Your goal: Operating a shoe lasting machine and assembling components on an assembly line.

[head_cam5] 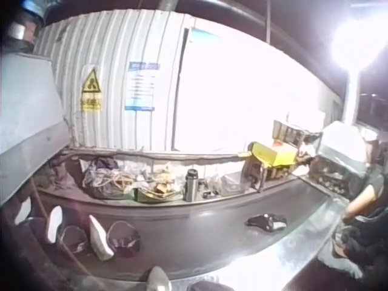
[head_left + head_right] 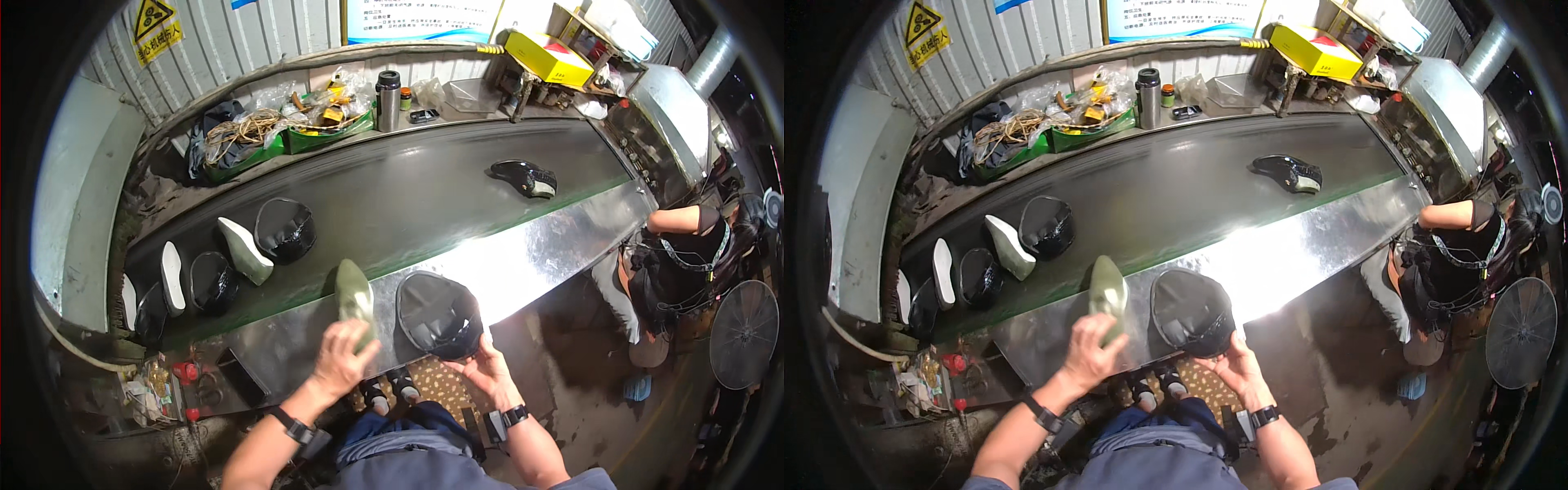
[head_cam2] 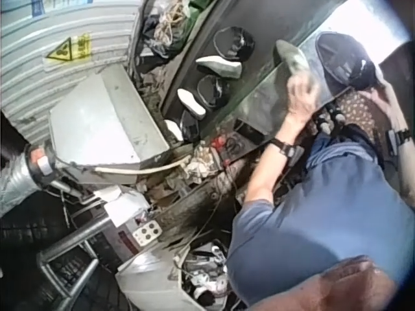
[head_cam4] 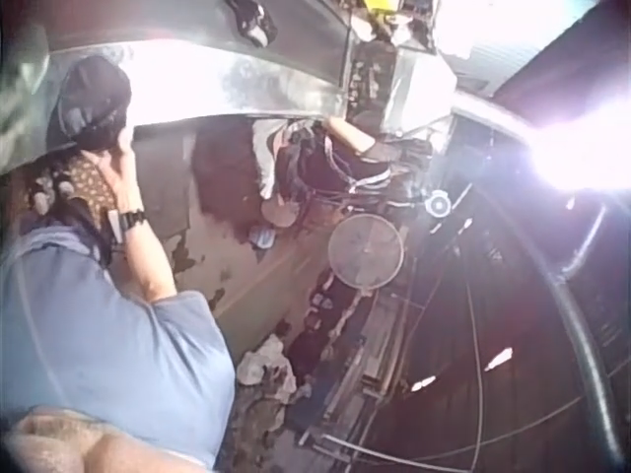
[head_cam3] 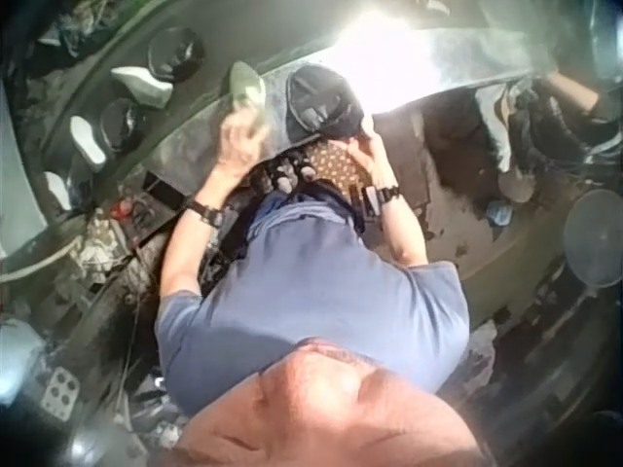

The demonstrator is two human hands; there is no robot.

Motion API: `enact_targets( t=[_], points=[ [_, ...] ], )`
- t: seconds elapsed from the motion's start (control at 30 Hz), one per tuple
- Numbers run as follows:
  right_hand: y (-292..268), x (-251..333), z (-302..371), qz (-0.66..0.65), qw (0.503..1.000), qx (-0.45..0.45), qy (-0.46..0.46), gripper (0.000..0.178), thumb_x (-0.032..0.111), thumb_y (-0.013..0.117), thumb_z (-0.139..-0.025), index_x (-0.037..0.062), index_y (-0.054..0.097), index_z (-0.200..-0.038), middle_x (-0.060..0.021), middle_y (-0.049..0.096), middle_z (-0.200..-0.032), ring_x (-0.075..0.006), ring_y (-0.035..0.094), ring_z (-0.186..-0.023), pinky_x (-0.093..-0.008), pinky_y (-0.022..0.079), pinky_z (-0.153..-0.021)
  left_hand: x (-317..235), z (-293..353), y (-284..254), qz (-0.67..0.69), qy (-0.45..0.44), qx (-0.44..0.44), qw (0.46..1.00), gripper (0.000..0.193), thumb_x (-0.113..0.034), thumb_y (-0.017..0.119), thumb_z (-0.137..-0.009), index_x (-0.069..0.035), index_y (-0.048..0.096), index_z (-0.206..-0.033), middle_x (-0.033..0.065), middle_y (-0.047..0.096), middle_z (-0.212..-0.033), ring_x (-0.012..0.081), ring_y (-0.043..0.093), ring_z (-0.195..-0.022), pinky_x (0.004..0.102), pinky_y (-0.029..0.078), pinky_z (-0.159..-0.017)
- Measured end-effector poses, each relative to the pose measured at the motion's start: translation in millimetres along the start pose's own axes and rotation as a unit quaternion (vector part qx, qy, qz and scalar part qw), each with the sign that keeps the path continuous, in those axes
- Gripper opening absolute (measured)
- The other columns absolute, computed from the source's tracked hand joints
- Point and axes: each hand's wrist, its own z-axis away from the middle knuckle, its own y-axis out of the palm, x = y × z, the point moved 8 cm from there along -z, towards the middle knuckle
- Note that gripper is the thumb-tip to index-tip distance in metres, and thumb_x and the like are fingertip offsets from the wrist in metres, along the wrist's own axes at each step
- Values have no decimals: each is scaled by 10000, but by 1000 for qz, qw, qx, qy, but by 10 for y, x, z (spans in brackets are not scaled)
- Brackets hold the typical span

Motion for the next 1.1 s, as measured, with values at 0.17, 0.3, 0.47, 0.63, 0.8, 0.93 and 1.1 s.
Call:
enact_targets(
  t=[0.17,0.3,0.47,0.63,0.8,0.93,1.1],
  points=[
    [-23,39,-128,13,1000,-3,17,559,420,612,-965,148,467,-1432,-99,520,-1440,-329,488,-1326,-629,410,-1050,-811,135,458,42,46,31,998,276,-176,681,-776,-231,721,-1043,58,555,-1207,223,473,-1190,450,338,-1045],
    [396,213,50,152,987,-9,-50,417,358,608,-985,74,603,-1290,-60,666,-1222,-210,618,-1068,-445,488,-885,-689,150,598,139,15,100,985,211,-243,654,-891,-206,720,-1089,41,580,-1171,215,518,-1126,424,375,-1029],
    [1290,40,637,679,679,127,-248,243,158,754,-866,36,709,-1072,-85,695,-857,-211,674,-887,-365,522,-921,427,233,852,813,-534,-47,227,573,-492,594,-973,26,625,-1215,104,698,-1100,252,658,-1005,393,500,-953],
    [830,-863,668,809,366,239,-393,330,127,759,-730,128,741,-1060,-38,626,-755,-220,589,-794,-611,275,-1173,1126,645,1213,537,-650,32,536,235,-253,703,-922,-19,700,-938,110,720,-968,197,666,-869,361,504,-814],
    [989,-851,386,746,435,168,-476,535,143,858,-687,50,652,-1172,-142,551,-1142,-342,577,-1033,-519,429,-1080,1431,396,1066,156,-549,-78,817,280,-295,713,-886,-20,677,-846,161,683,-901,344,630,-928,446,485,-814],
    [886,-756,16,705,566,170,-392,1197,277,983,-587,-33,270,-1498,-277,192,-1565,-451,322,-1414,-457,331,-1150,1400,384,1083,107,-542,-97,828,278,-277,679,-916,-15,645,-832,169,683,-857,389,630,-866,491,483,-792],
    [814,-815,-45,719,584,212,-312,917,109,844,-746,-25,323,-1489,-284,330,-1528,-459,341,-1418,-552,286,-1164,1431,538,1019,236,-622,-22,746,252,-246,660,-921,5,664,-936,189,710,-884,365,687,-881,451,513,-817]
  ],
)
